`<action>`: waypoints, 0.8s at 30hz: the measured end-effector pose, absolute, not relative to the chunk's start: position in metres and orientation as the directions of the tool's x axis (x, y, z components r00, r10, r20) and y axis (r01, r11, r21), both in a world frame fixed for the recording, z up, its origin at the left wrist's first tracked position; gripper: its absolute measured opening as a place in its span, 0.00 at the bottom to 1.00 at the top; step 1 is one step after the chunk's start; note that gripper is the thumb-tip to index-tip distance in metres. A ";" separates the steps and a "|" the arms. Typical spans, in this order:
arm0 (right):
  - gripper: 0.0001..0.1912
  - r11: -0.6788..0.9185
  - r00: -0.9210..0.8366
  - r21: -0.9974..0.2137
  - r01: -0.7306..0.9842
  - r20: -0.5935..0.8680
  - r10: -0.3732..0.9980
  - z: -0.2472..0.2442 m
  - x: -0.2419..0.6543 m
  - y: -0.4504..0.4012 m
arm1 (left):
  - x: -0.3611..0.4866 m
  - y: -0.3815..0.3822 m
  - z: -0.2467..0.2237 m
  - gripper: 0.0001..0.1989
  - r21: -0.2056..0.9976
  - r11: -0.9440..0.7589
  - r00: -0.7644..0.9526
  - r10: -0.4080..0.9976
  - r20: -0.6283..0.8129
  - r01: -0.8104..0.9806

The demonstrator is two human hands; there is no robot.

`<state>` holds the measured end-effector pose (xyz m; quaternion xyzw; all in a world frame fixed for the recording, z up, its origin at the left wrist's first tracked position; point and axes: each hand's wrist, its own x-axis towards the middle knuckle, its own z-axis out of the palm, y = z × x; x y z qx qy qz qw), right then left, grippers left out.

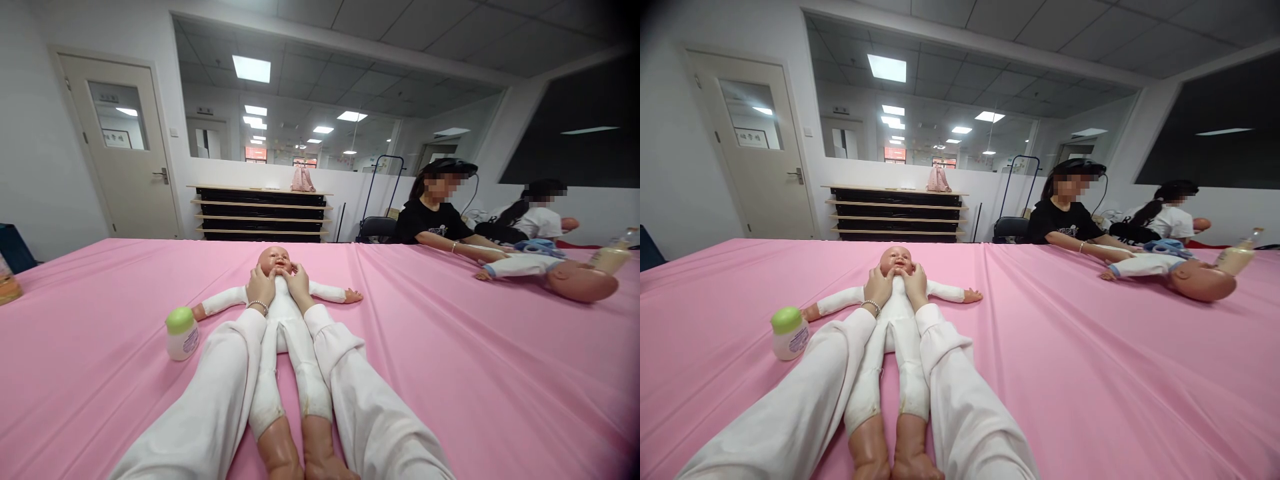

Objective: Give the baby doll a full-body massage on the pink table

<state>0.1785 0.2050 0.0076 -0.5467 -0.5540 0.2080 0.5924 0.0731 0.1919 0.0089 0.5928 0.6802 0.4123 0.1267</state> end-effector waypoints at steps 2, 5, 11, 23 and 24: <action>0.19 0.312 0.295 -0.882 0.354 0.422 0.857 0.008 0.179 0.205 | 0.073 0.191 0.010 0.30 0.717 -0.037 -0.263 0.916 0.303 0.696; 0.19 0.309 0.299 -0.883 0.354 0.419 0.857 0.007 0.179 0.205 | 0.073 0.190 0.011 0.31 0.727 -0.026 -0.269 0.919 0.287 0.686; 0.15 0.307 0.318 -0.878 0.367 0.428 0.846 0.006 0.178 0.207 | 0.073 0.192 0.010 0.31 0.726 -0.044 -0.271 0.911 0.312 0.686; 0.18 0.310 0.307 -0.883 0.352 0.422 0.853 0.006 0.178 0.206 | 0.072 0.193 0.007 0.28 0.720 -0.069 -0.262 0.904 0.339 0.690; 0.19 0.302 0.308 -0.887 0.348 0.413 0.857 0.007 0.178 0.206 | 0.072 0.192 0.007 0.29 0.720 -0.074 -0.258 0.905 0.339 0.690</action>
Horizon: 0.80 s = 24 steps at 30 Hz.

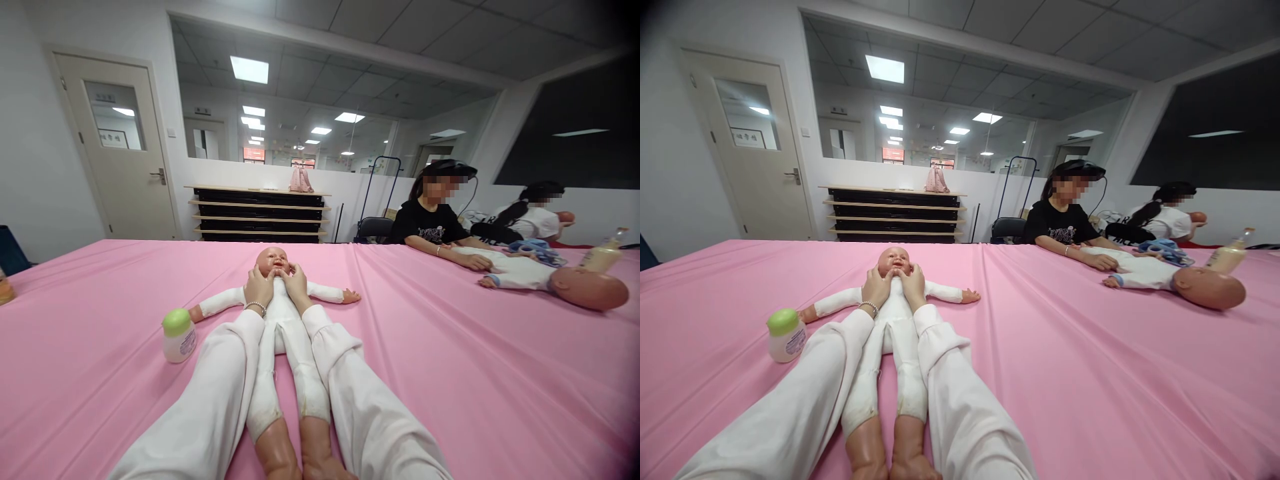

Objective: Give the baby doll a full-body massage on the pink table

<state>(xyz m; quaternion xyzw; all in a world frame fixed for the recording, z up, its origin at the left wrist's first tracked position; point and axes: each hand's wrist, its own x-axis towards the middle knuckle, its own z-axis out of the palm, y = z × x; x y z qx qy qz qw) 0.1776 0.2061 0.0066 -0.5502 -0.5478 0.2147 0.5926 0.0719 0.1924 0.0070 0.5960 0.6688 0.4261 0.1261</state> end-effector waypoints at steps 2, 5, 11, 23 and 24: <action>0.21 0.291 0.307 -0.891 0.348 0.401 0.863 0.007 0.178 0.207 | 0.072 0.192 0.008 0.31 0.720 -0.075 -0.253 0.907 0.337 0.690; 0.22 0.289 0.302 -0.891 0.350 0.400 0.866 0.007 0.178 0.207 | 0.072 0.191 0.009 0.33 0.719 -0.065 -0.254 0.910 0.327 0.692; 0.21 0.291 0.313 -0.897 0.331 0.396 0.863 0.007 0.178 0.207 | 0.072 0.192 0.007 0.32 0.709 -0.081 -0.251 0.902 0.351 0.701; 0.14 0.309 0.317 -0.882 0.356 0.425 0.848 0.003 0.180 0.211 | 0.073 0.193 0.009 0.23 0.708 -0.053 -0.268 0.904 0.334 0.704; 0.14 0.308 0.318 -0.883 0.354 0.423 0.848 0.003 0.180 0.212 | 0.073 0.193 0.009 0.23 0.709 -0.052 -0.268 0.904 0.332 0.703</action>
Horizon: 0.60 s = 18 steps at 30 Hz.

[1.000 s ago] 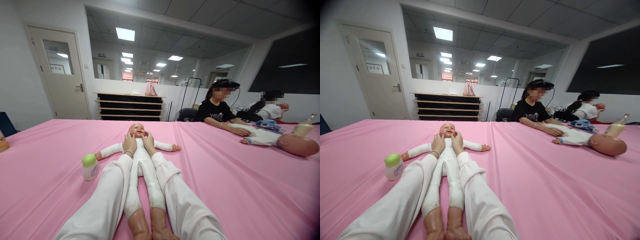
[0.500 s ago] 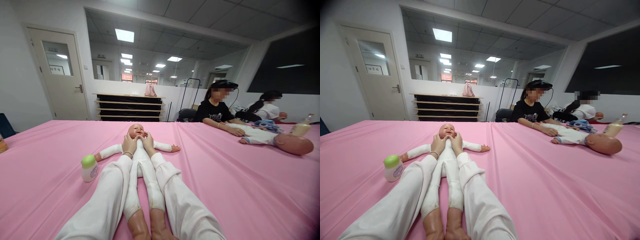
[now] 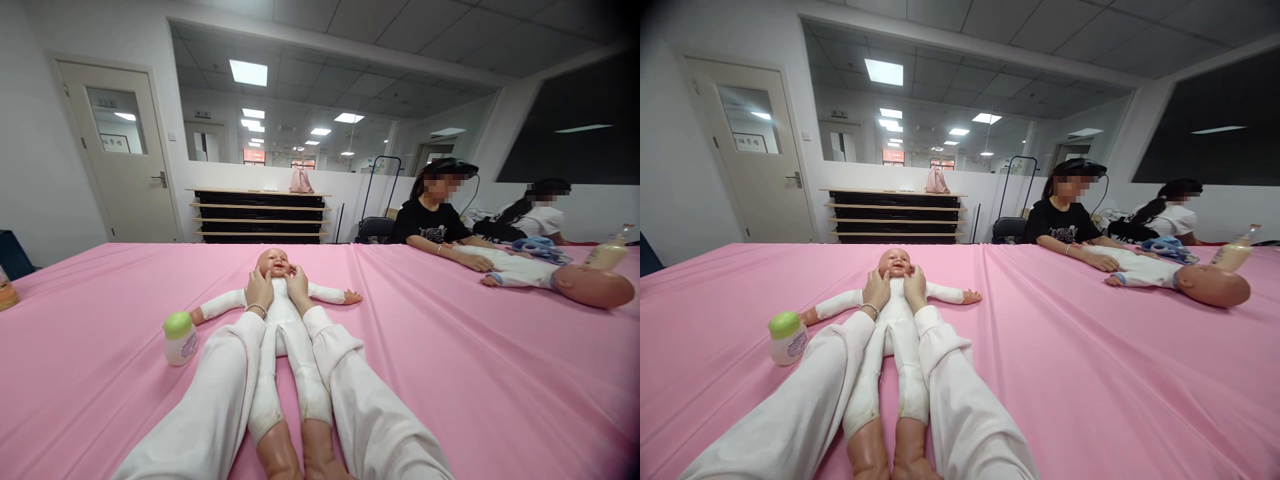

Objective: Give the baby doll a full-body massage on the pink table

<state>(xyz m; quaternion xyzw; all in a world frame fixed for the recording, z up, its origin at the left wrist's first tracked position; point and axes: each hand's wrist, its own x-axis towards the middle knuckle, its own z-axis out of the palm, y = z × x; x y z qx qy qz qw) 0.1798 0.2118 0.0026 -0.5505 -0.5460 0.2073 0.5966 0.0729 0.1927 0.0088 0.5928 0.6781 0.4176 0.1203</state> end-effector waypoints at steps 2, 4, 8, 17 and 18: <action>0.14 0.311 0.316 -0.884 0.349 0.424 0.849 0.003 0.180 0.212 | 0.073 0.193 0.009 0.25 0.709 -0.048 -0.267 0.907 0.327 0.704; 0.15 0.313 0.317 -0.886 0.343 0.423 0.849 0.003 0.179 0.211 | 0.072 0.193 0.008 0.27 0.709 -0.045 -0.265 0.909 0.321 0.704; 0.17 0.306 0.323 -0.892 0.333 0.413 0.852 0.005 0.179 0.209 | 0.072 0.194 0.007 0.27 0.714 -0.048 -0.262 0.911 0.318 0.699; 0.15 0.312 0.310 -0.882 0.354 0.425 0.850 0.007 0.179 0.207 | 0.073 0.192 0.009 0.25 0.719 -0.048 -0.271 0.907 0.322 0.693; 0.15 0.314 0.309 -0.881 0.355 0.427 0.850 0.006 0.179 0.208 | 0.073 0.192 0.009 0.25 0.720 -0.047 -0.271 0.908 0.321 0.693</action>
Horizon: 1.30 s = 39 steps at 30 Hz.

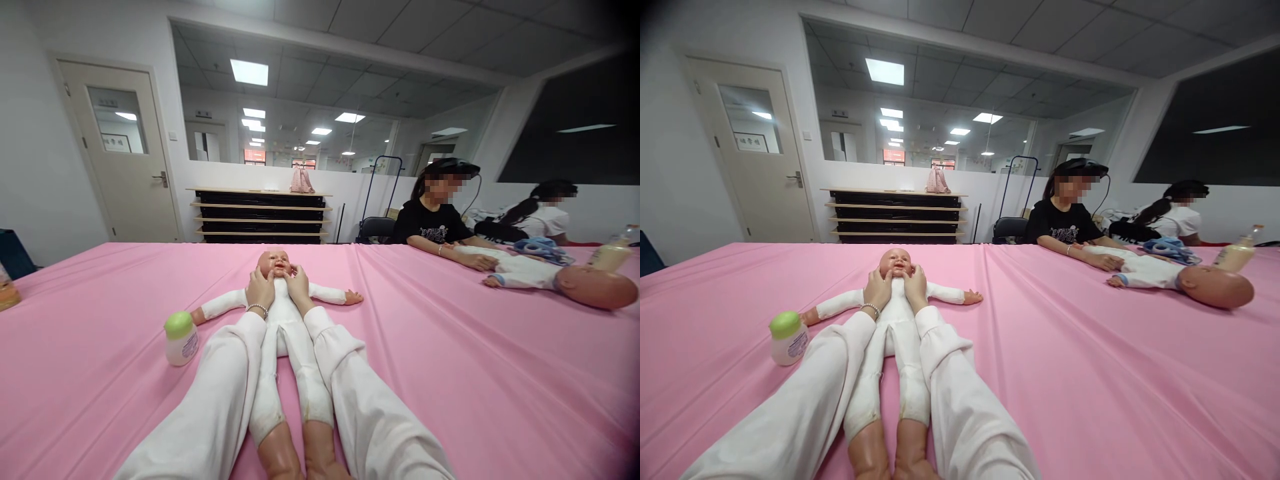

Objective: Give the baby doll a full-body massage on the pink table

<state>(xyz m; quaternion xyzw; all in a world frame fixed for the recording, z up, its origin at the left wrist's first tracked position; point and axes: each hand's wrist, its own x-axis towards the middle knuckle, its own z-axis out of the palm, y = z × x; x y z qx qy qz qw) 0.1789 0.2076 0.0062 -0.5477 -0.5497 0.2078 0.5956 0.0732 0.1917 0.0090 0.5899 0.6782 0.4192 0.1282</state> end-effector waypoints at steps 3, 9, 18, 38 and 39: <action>0.15 0.312 0.315 -0.882 0.352 0.426 0.848 0.004 0.179 0.210 | 0.073 0.191 0.010 0.29 0.723 -0.050 -0.266 0.910 0.317 0.689; 0.18 0.316 0.308 -0.886 0.339 0.422 0.853 0.003 0.179 0.211 | 0.073 0.192 0.009 0.32 0.717 -0.032 -0.271 0.914 0.303 0.696; 0.16 0.317 0.319 -0.878 0.359 0.434 0.843 0.006 0.178 0.208 | 0.073 0.194 0.008 0.24 0.716 -0.040 -0.272 0.909 0.315 0.696; 0.21 0.330 0.321 -0.885 0.329 0.433 0.842 0.005 0.179 0.209 | 0.072 0.191 0.010 0.28 0.716 -0.051 -0.259 0.912 0.317 0.696; 0.21 0.328 0.321 -0.885 0.330 0.432 0.843 0.006 0.179 0.209 | 0.072 0.191 0.010 0.29 0.719 -0.048 -0.259 0.914 0.311 0.693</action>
